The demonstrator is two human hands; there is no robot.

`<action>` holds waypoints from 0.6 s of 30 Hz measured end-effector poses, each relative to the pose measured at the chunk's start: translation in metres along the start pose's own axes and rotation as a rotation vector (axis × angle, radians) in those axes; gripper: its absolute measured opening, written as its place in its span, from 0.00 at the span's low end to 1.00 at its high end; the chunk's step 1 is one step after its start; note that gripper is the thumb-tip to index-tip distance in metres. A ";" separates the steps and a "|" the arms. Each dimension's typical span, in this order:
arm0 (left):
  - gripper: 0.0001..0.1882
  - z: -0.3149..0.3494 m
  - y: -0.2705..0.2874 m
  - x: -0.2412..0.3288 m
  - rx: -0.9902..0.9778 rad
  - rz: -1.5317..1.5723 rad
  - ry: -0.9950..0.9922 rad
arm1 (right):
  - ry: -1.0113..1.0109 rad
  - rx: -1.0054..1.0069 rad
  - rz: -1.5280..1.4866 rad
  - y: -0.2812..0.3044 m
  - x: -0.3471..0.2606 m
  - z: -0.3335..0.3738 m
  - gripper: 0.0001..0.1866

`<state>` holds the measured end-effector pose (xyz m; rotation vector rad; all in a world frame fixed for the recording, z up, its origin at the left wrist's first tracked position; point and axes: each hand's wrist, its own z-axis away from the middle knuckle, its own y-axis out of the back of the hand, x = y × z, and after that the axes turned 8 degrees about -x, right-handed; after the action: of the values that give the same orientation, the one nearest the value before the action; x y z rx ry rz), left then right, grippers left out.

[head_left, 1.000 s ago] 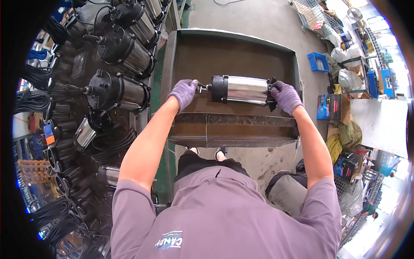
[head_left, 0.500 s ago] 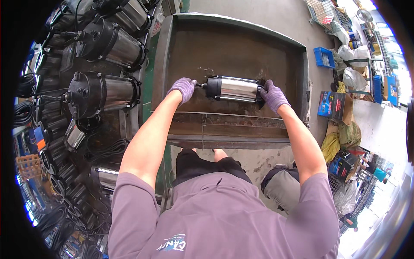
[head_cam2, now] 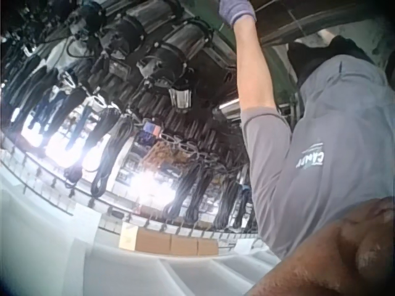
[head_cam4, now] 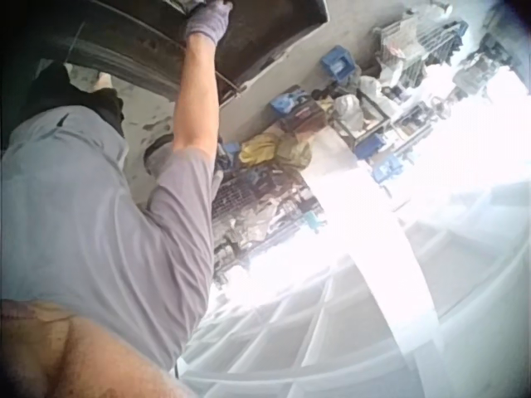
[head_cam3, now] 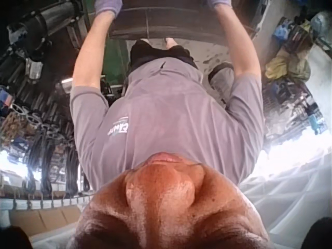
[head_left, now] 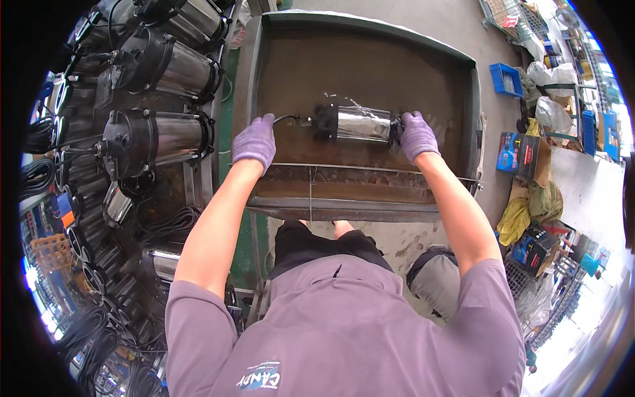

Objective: The operator is submerging industrial water pumps into a testing tank to check for leaks or functionality.

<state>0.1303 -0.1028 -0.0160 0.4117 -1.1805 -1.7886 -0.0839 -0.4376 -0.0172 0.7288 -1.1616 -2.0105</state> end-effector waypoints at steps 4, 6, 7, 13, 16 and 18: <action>0.16 0.020 -0.001 0.001 0.149 0.078 -0.016 | 0.008 0.090 -0.110 0.017 0.039 0.019 0.13; 0.17 0.019 -0.001 0.005 0.247 0.146 -0.013 | -0.013 0.117 -0.225 0.017 0.075 0.033 0.15; 0.18 0.019 0.000 0.007 0.201 0.149 0.085 | -0.024 0.148 -0.214 0.015 0.096 0.042 0.15; 0.21 0.015 -0.001 0.020 0.170 0.057 0.209 | -0.251 0.232 -0.276 -0.002 0.175 0.070 0.21; 0.22 0.013 -0.002 0.023 0.151 0.002 0.251 | -0.360 0.194 -0.283 -0.004 0.172 0.063 0.28; 0.22 0.011 -0.003 0.024 0.157 -0.022 0.255 | -0.453 0.115 -0.260 0.002 0.168 0.060 0.28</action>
<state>0.1085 -0.1165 -0.0080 0.7248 -1.1404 -1.6113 -0.2288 -0.5408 -0.0105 0.5112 -1.5126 -2.4258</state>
